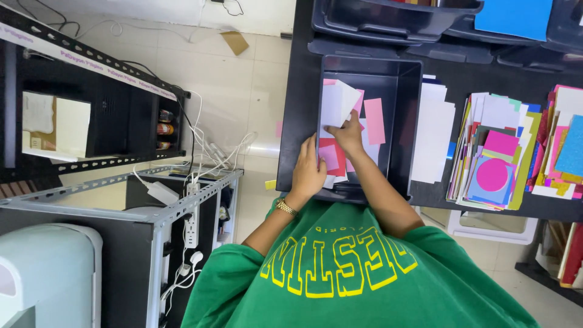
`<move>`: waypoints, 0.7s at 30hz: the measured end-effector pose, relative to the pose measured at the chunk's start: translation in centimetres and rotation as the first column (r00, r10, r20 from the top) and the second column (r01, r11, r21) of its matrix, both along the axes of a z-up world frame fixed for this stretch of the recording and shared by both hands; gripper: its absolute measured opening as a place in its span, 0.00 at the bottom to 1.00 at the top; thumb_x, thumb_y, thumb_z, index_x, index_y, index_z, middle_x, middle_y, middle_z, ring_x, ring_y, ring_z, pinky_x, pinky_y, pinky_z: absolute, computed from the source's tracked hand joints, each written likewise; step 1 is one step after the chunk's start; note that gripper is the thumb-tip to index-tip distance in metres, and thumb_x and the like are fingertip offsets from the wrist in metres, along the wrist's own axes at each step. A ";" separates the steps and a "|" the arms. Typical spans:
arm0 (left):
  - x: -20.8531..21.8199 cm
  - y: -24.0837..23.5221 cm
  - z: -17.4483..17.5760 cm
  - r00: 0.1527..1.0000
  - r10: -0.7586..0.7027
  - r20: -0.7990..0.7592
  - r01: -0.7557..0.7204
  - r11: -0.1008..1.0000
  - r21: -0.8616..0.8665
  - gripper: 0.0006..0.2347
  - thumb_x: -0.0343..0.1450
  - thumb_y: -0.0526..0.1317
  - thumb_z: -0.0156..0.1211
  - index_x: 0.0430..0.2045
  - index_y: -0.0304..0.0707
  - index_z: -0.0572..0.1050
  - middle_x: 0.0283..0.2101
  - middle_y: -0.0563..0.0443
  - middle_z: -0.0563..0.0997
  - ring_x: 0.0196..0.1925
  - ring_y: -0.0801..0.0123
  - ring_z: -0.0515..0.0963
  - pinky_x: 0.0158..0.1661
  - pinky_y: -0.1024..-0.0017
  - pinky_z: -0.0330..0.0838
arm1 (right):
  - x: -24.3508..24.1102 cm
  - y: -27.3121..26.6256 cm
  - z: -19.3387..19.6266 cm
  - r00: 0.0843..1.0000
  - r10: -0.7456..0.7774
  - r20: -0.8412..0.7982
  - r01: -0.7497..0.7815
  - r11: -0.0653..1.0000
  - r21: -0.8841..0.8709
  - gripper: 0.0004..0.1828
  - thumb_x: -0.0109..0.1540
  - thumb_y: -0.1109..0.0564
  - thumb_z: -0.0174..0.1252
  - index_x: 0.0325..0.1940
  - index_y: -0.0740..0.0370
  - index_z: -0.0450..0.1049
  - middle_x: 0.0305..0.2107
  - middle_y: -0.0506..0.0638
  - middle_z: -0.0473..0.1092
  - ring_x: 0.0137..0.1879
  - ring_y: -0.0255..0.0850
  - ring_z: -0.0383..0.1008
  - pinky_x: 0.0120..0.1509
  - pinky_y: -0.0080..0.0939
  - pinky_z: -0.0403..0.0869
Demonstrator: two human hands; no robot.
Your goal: The person sorts colorful paper scraps from a black plastic bin, stacking them by color and size on the table. They wipe the inside of the bin with a cloth, then place more paper stacks into the bin and arrange them neatly.
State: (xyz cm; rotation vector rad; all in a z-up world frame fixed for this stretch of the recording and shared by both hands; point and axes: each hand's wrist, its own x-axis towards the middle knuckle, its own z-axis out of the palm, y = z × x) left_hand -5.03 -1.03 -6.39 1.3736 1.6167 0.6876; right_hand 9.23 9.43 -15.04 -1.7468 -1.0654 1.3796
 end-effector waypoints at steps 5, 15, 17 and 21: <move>-0.1 -0.1 0.7 1.000 0.011 0.009 -0.011 1.000 -0.004 0.30 0.70 0.34 0.50 0.71 0.36 0.52 0.66 0.36 0.61 0.67 0.35 0.66 0.61 0.44 0.67 | 0.7 1.1 -0.8 0.995 0.033 0.095 -0.041 0.996 0.077 0.27 0.56 0.66 0.69 0.58 0.60 0.71 0.38 0.60 0.79 0.47 0.49 0.82 0.48 0.47 0.80; -1.7 2.5 4.4 0.992 0.044 0.117 -0.082 0.933 0.350 0.30 0.74 0.39 0.57 0.71 0.31 0.53 0.64 0.30 0.63 0.68 0.34 0.64 0.65 0.44 0.59 | 8.5 0.4 13.9 0.889 -0.256 -0.379 0.413 0.806 0.424 0.25 0.64 0.71 0.63 0.63 0.62 0.65 0.48 0.55 0.78 0.54 0.44 0.81 0.60 0.44 0.83; -1.4 3.4 5.7 0.985 0.019 0.171 -0.087 0.913 0.399 0.28 0.75 0.38 0.56 0.71 0.30 0.53 0.64 0.32 0.64 0.69 0.37 0.64 0.66 0.47 0.58 | 8.0 -1.3 16.3 0.860 -0.249 -0.445 0.437 0.809 0.392 0.22 0.66 0.70 0.61 0.62 0.62 0.65 0.49 0.55 0.77 0.56 0.45 0.81 0.62 0.44 0.84; 0.6 3.6 5.9 0.727 -0.234 0.646 0.125 0.969 0.211 0.24 0.78 0.40 0.51 0.70 0.32 0.56 0.64 0.31 0.68 0.69 0.42 0.67 0.66 0.47 0.60 | 6.2 -4.7 15.4 0.773 -0.225 -0.593 0.406 0.894 0.190 0.18 0.67 0.68 0.56 0.61 0.63 0.67 0.49 0.55 0.76 0.57 0.46 0.80 0.61 0.48 0.83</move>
